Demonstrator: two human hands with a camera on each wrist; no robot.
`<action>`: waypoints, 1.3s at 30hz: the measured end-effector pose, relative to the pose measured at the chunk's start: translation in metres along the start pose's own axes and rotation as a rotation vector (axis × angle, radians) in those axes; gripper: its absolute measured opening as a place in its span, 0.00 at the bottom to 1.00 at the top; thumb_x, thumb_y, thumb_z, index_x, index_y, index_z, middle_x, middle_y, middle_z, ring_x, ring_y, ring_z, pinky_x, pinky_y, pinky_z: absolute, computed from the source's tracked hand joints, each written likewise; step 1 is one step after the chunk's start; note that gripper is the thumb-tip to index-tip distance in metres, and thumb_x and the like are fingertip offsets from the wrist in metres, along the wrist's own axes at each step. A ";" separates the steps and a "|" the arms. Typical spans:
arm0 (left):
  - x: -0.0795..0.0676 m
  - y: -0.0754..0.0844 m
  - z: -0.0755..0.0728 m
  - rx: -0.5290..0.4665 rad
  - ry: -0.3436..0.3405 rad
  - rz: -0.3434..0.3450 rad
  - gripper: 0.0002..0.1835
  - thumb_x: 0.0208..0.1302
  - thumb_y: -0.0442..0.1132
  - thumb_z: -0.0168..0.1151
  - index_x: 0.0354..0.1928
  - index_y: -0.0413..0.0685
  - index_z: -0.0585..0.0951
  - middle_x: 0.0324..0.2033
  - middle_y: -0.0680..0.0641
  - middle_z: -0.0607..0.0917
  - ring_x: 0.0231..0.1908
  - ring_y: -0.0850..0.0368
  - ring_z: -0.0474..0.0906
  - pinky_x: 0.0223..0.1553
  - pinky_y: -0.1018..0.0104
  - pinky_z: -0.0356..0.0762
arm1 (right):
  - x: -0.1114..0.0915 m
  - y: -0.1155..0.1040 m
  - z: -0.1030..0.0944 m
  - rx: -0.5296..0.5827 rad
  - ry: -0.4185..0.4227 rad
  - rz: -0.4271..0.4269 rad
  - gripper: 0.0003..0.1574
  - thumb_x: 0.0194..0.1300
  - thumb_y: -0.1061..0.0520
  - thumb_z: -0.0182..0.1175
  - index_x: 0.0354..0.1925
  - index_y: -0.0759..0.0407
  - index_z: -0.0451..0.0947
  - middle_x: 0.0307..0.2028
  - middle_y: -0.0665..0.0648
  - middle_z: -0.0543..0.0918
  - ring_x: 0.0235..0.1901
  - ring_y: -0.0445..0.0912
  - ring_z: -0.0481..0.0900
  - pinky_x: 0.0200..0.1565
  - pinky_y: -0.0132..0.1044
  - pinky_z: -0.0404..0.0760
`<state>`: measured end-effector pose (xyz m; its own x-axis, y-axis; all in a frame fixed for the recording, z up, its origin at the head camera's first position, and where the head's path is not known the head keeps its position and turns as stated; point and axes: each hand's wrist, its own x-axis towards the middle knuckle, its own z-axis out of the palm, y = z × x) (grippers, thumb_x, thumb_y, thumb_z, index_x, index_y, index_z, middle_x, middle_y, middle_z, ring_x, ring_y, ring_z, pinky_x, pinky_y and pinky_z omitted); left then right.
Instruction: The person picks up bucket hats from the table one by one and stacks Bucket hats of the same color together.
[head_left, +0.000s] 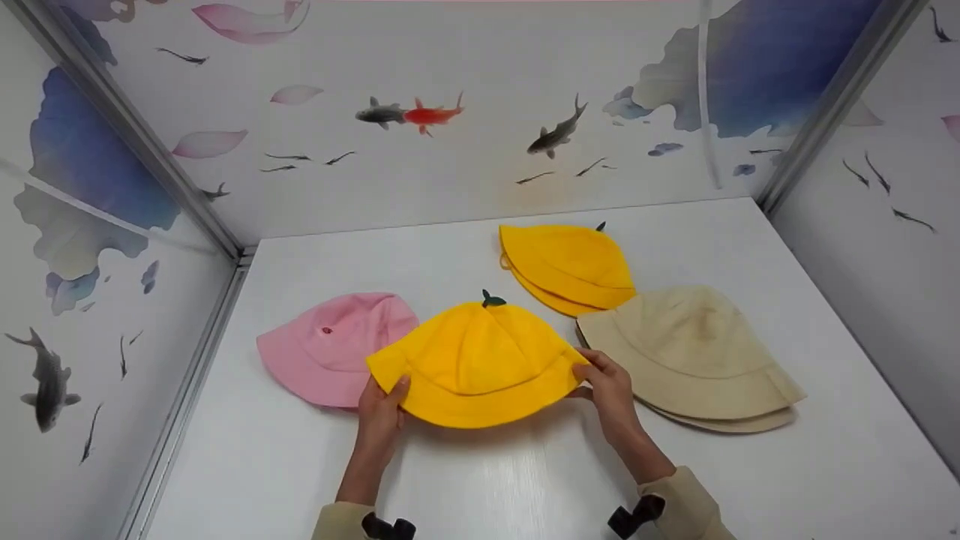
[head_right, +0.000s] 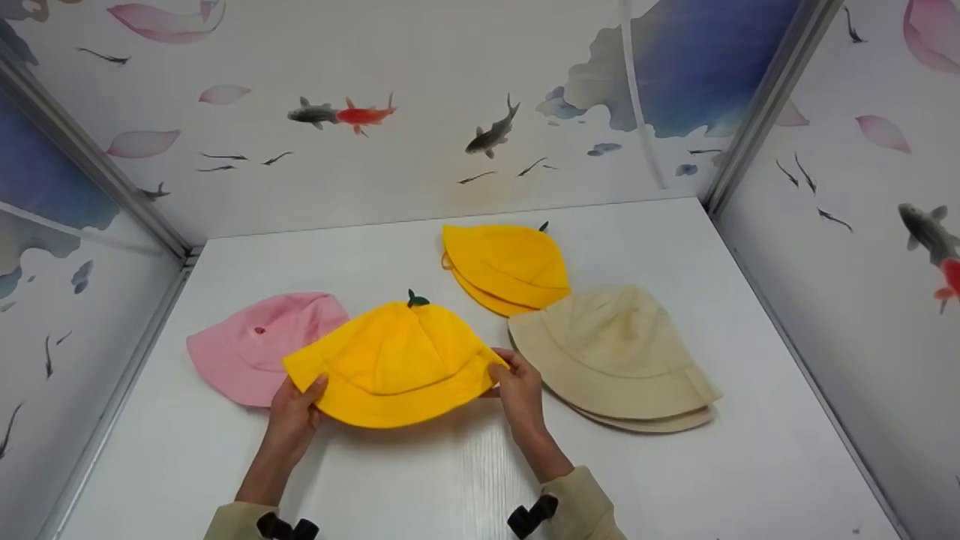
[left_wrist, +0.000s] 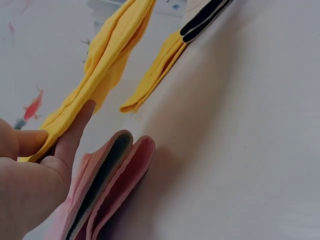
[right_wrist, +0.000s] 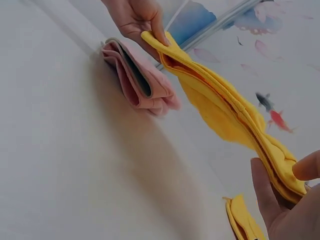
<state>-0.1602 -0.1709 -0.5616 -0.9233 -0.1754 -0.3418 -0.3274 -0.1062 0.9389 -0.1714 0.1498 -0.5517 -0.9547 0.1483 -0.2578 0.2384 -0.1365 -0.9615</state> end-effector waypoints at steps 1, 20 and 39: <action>0.000 -0.001 0.000 -0.002 -0.003 0.005 0.26 0.75 0.43 0.55 0.72 0.54 0.63 0.59 0.47 0.76 0.47 0.55 0.74 0.50 0.75 0.82 | 0.000 0.001 0.000 -0.010 0.010 -0.001 0.21 0.71 0.62 0.54 0.59 0.67 0.75 0.51 0.56 0.82 0.39 0.44 0.82 0.38 0.34 0.87; 0.001 -0.018 0.005 0.053 0.005 0.007 0.31 0.73 0.31 0.54 0.75 0.52 0.59 0.70 0.46 0.70 0.61 0.48 0.72 0.70 0.51 0.70 | 0.010 0.016 -0.009 -0.343 -0.021 0.015 0.26 0.66 0.65 0.62 0.62 0.67 0.74 0.59 0.68 0.79 0.52 0.52 0.77 0.41 0.23 0.80; -0.002 -0.019 0.010 0.109 0.033 -0.001 0.30 0.75 0.31 0.51 0.75 0.51 0.58 0.71 0.45 0.68 0.62 0.47 0.71 0.70 0.47 0.68 | 0.029 0.003 -0.016 -0.438 -0.035 0.009 0.23 0.70 0.64 0.59 0.62 0.64 0.75 0.56 0.65 0.83 0.54 0.52 0.80 0.50 0.32 0.82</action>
<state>-0.1537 -0.1587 -0.5785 -0.9163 -0.2073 -0.3426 -0.3502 0.0000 0.9367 -0.1950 0.1696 -0.5640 -0.9559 0.1146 -0.2705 0.2926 0.2917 -0.9107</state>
